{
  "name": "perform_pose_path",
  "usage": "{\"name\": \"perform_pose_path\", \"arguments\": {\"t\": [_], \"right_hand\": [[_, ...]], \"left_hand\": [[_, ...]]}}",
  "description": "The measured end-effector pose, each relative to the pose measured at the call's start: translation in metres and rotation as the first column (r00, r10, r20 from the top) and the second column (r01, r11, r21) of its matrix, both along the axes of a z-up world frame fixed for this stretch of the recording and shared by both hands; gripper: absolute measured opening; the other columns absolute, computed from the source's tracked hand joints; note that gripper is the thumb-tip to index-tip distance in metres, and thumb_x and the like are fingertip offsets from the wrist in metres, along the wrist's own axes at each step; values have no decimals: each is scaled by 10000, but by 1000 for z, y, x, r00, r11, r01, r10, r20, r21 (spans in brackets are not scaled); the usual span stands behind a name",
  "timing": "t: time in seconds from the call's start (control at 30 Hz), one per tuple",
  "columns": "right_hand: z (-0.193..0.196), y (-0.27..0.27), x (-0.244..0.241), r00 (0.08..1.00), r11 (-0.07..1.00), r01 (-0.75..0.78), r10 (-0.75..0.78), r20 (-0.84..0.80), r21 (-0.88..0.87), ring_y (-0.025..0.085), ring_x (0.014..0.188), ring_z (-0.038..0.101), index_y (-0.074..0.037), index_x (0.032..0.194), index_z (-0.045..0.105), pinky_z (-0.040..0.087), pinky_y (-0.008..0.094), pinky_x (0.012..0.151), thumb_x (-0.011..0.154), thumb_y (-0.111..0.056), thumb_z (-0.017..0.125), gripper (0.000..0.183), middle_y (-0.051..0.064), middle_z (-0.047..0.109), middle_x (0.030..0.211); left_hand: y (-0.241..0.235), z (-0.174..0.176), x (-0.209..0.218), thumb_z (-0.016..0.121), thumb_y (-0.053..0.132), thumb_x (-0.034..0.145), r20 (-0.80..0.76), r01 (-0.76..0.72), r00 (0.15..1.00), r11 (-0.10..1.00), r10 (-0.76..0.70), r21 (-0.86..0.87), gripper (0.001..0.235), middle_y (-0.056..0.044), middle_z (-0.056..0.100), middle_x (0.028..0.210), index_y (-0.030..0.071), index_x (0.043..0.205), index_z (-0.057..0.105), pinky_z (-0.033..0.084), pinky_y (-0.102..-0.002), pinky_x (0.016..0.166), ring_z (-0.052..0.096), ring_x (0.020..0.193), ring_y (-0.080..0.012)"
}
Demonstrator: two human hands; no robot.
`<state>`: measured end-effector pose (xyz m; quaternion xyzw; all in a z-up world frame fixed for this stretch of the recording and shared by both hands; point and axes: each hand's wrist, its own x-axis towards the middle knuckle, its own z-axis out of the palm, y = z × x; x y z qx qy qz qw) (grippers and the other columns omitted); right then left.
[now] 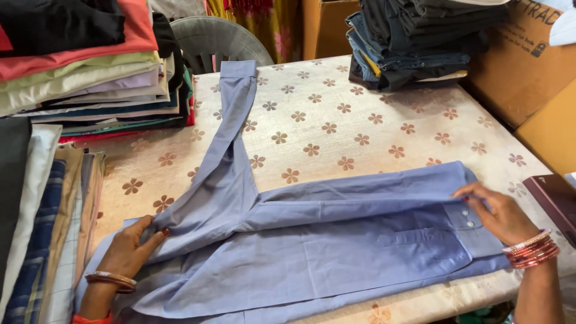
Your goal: The person picks up a blue button-up shirt, spreads it face-down on a table, and smooths the fabric with both hands. They fold the sleeves in, fold the sides over, then fold the shirt lengthwise and press it flat with their hands.
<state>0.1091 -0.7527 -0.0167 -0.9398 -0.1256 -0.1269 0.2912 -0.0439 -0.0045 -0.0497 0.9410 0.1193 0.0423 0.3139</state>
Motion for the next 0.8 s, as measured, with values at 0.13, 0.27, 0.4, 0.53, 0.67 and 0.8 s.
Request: {"name": "perform_pose_path", "arguments": {"t": [0.13, 0.27, 0.4, 0.53, 0.67, 0.8], "right_hand": [[4, 6, 1, 930, 976, -181, 130, -345, -120, 219, 1076, 701, -134, 1242, 696, 533, 354, 990, 954, -101, 603, 304, 49, 754, 1184], [43, 51, 6, 859, 905, -423, 416, -299, 42, 205, 1328, 518, -111, 1294, 601, 397, 372, 1065, 828, -121, 694, 475, 87, 637, 1355], [59, 121, 39, 848, 842, -501, 432, -306, -201, 178, 1253, 619, -183, 1364, 599, 485, 359, 1031, 852, -198, 722, 526, 50, 691, 1282], [47, 230, 80, 814, 776, -580, 552, -179, -248, 237, 1138, 710, -163, 1382, 520, 565, 378, 953, 917, -202, 656, 486, 71, 725, 1242], [33, 355, 108, 751, 632, -554, 660, 1, -542, 321, 1183, 623, -265, 1538, 386, 507, 442, 993, 899, -1, 592, 721, 114, 628, 1343], [37, 453, 117, 729, 562, -434, 678, 92, -704, 309, 1250, 583, -355, 1595, 302, 496, 450, 1011, 752, 155, 517, 1009, 87, 480, 1520]], "left_hand": [[-22, 16, 2, 722, 399, 878, -53, -127, 990, 987, 132, 95, 516, -228, 609, 709, 57, 1262, 681, 447, -432, 586, 535, 570, -297], [-39, 31, -1, 742, 382, 934, 13, -191, 982, 981, 191, 31, 550, -289, 579, 702, 138, 1416, 640, 455, -447, 597, 523, 606, -328], [-23, -11, 8, 722, 269, 882, 307, -1, 952, 997, 23, -72, 465, -199, 724, 948, 6, 1256, 634, 542, -346, 708, 714, 817, -208], [-19, -30, 13, 691, 110, 870, 63, 292, 956, 915, -286, -278, 291, -78, 804, 1057, 44, 1152, 719, 550, -273, 911, 736, 1000, -151], [-22, -29, 17, 715, 52, 858, 20, 357, 929, 878, -370, -320, 228, -77, 802, 1018, 28, 1085, 714, 562, -269, 895, 729, 980, -132], [-19, -32, 22, 714, 39, 830, 21, 364, 928, 894, -371, -261, 231, -70, 796, 985, 39, 1060, 720, 571, -278, 851, 737, 937, -133]]}}
